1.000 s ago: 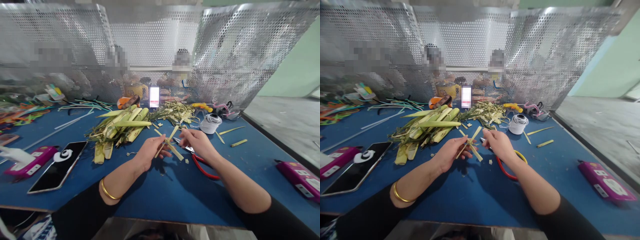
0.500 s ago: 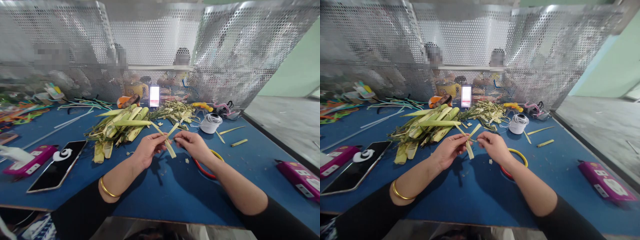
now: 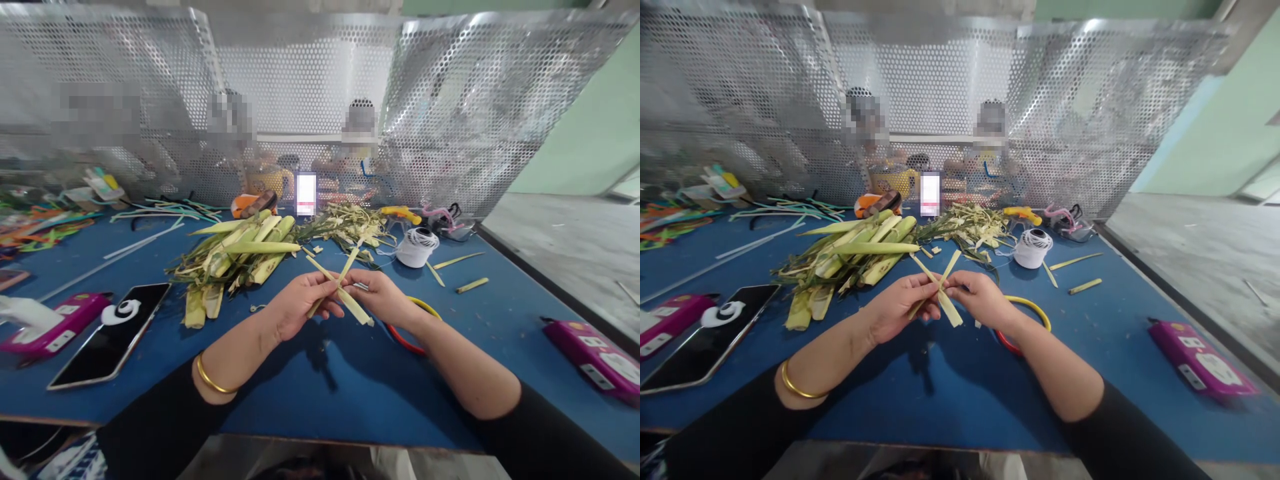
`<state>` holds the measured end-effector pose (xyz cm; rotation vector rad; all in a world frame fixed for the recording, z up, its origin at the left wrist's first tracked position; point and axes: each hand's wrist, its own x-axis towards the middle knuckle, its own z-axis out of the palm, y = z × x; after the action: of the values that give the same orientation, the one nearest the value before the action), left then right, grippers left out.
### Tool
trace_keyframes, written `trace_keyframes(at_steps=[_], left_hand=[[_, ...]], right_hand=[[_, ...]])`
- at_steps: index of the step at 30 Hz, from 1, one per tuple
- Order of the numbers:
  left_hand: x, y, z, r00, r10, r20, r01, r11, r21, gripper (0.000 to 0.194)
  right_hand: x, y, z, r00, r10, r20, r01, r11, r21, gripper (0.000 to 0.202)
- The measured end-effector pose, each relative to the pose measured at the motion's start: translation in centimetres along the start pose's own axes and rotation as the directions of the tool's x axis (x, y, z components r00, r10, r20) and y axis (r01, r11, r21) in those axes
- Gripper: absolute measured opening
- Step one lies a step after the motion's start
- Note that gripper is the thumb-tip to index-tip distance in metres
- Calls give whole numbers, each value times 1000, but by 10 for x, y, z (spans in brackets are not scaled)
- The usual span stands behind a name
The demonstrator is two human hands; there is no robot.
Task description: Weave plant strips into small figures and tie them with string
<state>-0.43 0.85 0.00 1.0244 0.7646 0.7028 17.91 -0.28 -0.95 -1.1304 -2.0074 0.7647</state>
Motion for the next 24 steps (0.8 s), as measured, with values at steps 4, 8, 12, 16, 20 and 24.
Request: trace_keyframes(at_steps=[4,8,12,16,20,24], left_hand=[[0,-3,5,997,-13,-71,13,1000,2,10],[-2,-2,8,994,9,-110,-8,1000,12,17],[-4,2,7,991,53,-126,-53,999,2,25],[-3,4,7,977,98,-191,-86,994,70,20],[-3,3,10,966,121,-230,-88,985,148,16],[-1,1,11,951,155,-269,-96,971,219,13]], right_hand=[[-1,2,6,1000,4,-23,-4,1000,3,25],[1,7,5,998,43,-54,-41,998,44,25],[3,6,-5,962,175,-210,-155,982,107,31],[2,-2,-11,954,270,-131,-250,957,149,48],[-3,-10,-7,972,236,14,-235,971,-47,39],[-5,-16,-6,981,178,71,-176,984,-30,35]])
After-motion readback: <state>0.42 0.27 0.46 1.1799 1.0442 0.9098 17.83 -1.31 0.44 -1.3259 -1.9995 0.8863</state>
